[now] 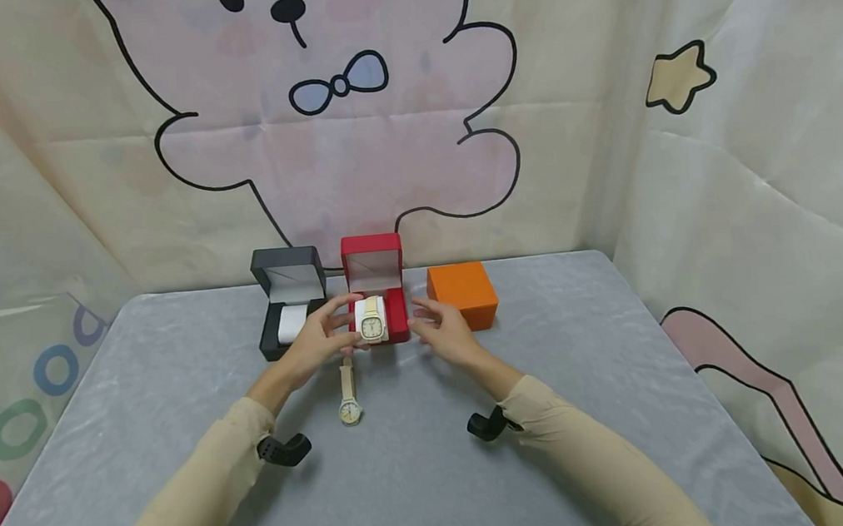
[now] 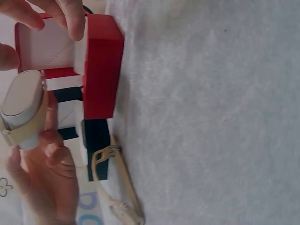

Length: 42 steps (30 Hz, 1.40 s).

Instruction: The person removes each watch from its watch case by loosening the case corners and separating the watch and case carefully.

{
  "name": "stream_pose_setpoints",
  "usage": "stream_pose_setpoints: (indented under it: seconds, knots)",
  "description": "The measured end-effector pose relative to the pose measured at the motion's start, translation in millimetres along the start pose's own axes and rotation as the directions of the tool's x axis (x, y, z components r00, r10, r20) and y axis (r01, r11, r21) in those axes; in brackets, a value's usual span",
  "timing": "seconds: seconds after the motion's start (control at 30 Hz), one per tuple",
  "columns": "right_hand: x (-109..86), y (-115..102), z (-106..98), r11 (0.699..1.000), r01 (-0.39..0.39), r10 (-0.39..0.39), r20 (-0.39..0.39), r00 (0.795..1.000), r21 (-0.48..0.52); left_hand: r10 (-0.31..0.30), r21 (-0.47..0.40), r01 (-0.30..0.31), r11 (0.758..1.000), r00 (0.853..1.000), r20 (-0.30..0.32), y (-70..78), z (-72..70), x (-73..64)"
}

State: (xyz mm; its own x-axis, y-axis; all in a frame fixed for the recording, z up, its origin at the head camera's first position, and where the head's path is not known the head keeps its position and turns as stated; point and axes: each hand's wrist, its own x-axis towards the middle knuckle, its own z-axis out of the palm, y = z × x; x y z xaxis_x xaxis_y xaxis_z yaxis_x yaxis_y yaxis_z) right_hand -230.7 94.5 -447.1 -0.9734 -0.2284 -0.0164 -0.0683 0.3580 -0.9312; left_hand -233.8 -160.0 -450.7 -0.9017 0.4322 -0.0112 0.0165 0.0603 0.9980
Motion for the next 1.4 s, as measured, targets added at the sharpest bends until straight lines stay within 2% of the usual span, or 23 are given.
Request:
stream_pose_setpoints:
  seconds: [0.27, 0.53, 0.67, 0.83, 1.1, 1.4]
  knots:
    - [-15.0, -12, -10, 0.991, 0.107, -0.113, 0.075, 0.991, 0.083, -0.004, -0.017, 0.004, 1.0, 1.0, 0.019, 2.9, 9.2, -7.3]
    - [-24.2, -20, -19, 0.988, 0.136, -0.148, 0.179, 0.973, 0.074, -0.022, -0.065, 0.023, 0.998, 1.0, 0.019, 7.4, 15.7, -12.5]
    - [-27.3, -20, -20, 0.985, 0.162, -0.171, 0.266, 0.949, 0.055, -0.032, -0.099, 0.036, 0.994, 0.999, 0.034, 10.9, 17.5, -14.4]
    - [-28.3, -19, -18, 0.974, 0.211, -0.228, 0.347, 0.91, 0.087, -0.047, -0.081, 0.051, 0.995, 0.997, 0.055, 14.4, 20.6, -15.8]
    - [-25.5, -18, -15, 0.956, 0.279, -0.292, 0.385, 0.875, 0.091, -0.019, -0.047, 0.023, 0.999, 0.996, 0.083, 14.8, 27.2, -19.0]
    - [-27.6, -14, -7, 0.953, 0.291, -0.301, 0.387, 0.872, 0.086, -0.013, -0.043, 0.016, 0.999, 0.997, 0.079, 8.5, 34.9, -23.7]
